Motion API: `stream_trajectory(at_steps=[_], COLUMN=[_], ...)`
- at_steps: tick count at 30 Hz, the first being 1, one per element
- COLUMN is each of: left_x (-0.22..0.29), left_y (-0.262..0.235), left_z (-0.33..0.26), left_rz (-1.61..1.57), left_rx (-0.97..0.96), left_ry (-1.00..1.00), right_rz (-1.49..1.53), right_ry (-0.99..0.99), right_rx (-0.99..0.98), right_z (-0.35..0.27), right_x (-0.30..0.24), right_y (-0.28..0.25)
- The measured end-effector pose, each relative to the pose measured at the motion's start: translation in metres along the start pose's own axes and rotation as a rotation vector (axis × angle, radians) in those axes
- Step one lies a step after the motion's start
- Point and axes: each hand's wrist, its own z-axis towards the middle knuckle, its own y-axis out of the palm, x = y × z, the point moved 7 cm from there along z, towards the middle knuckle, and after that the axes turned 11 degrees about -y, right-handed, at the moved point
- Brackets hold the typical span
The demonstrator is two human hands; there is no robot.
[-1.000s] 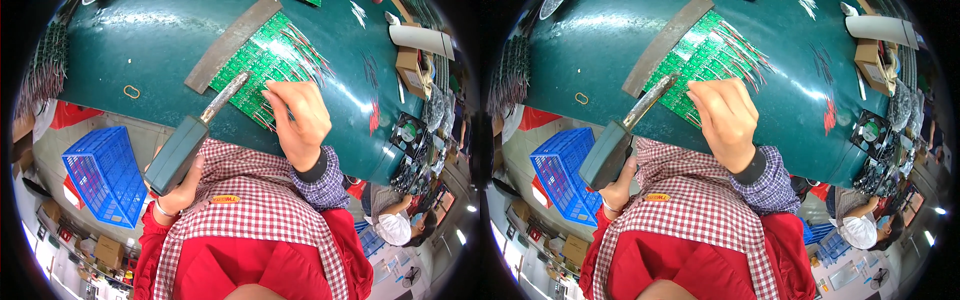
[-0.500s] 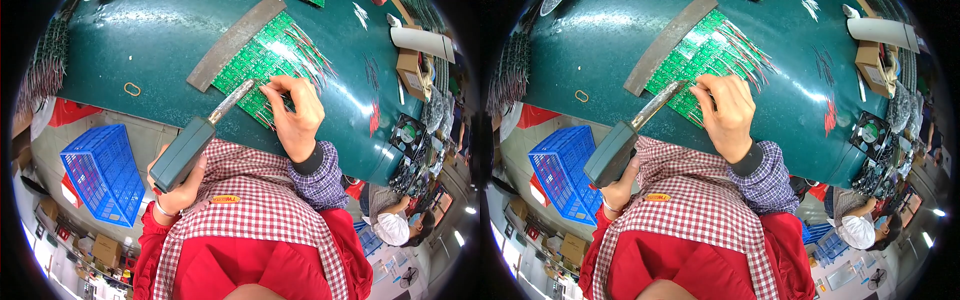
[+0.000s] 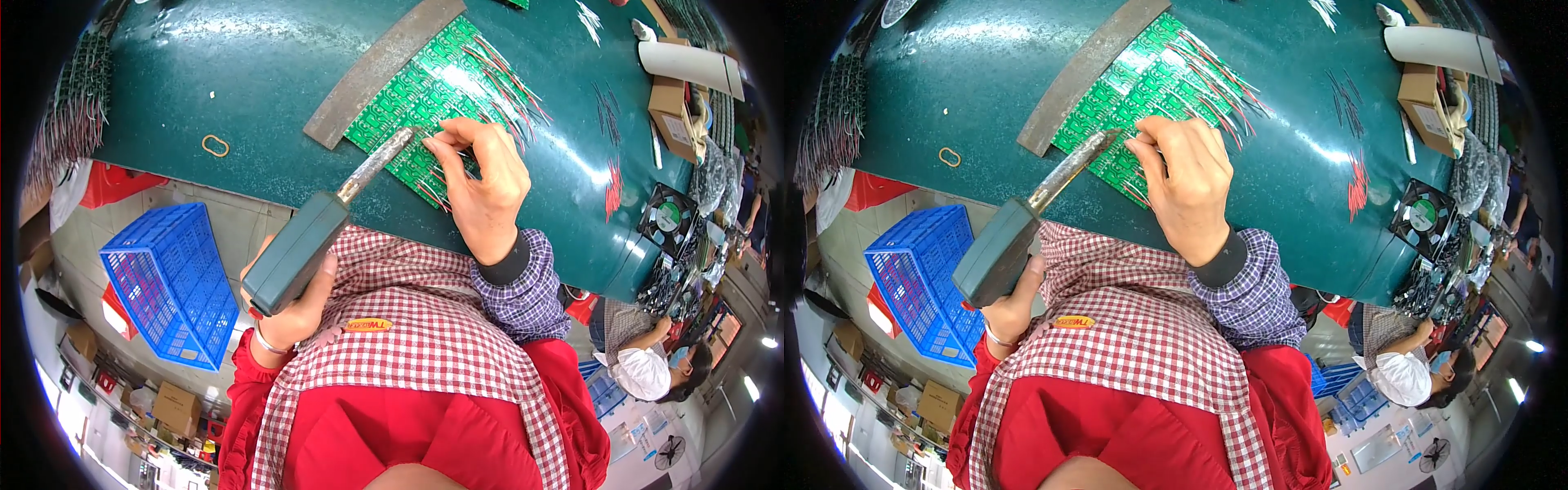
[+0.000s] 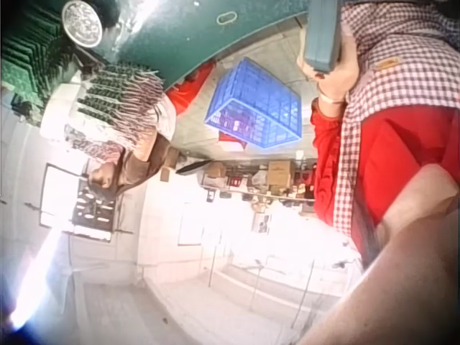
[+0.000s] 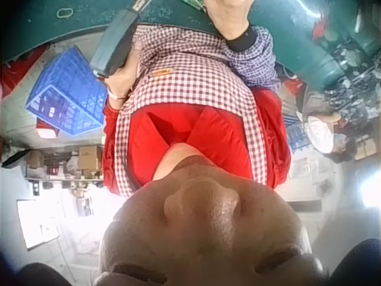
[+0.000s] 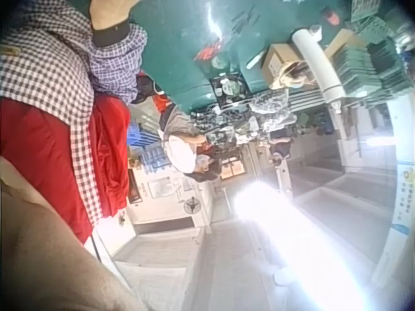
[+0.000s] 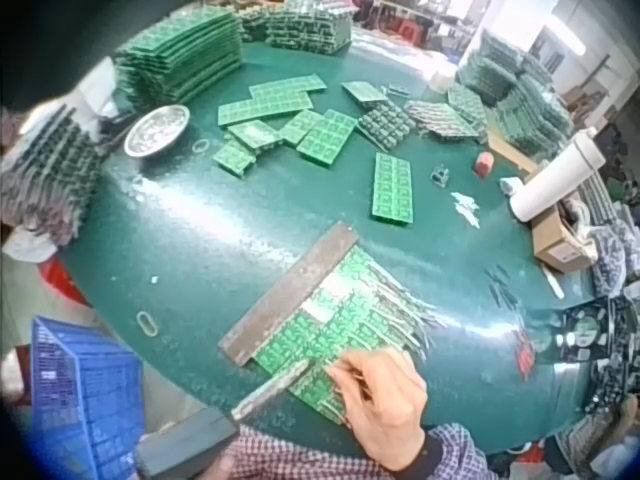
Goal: The person solders wires onto a circuit board sheet by positioning the board, placing wires into the board by hand, and attaching them with a soldering gun.
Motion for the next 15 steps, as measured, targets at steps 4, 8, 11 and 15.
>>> stream_trajectory(at_steps=[4,8,11,15], left_x=[-0.0065,-0.0034,-0.0013,0.0], left_y=[-0.0012,-0.0016,-0.0006,0.0015], left_z=[-0.0024,-0.0013,-0.0004,-0.0005], left_rz=[-0.035,-0.03,-0.002,-0.018], left_rx=[0.022,0.039,0.028,0.024], left_ry=[-0.014,0.003,0.058,0.01], right_rz=[0.003,0.003,0.005,-0.015], right_ry=[-0.003,0.0,0.001,-0.041], right_rx=[-0.003,-0.005,-0.001,-0.039], right_z=[0.0006,0.0006,0.0003,0.0024], right_x=[-0.0002,0.0,-0.0002,-0.003], right_y=[0.0002,-0.0003,0.0,-0.0007])
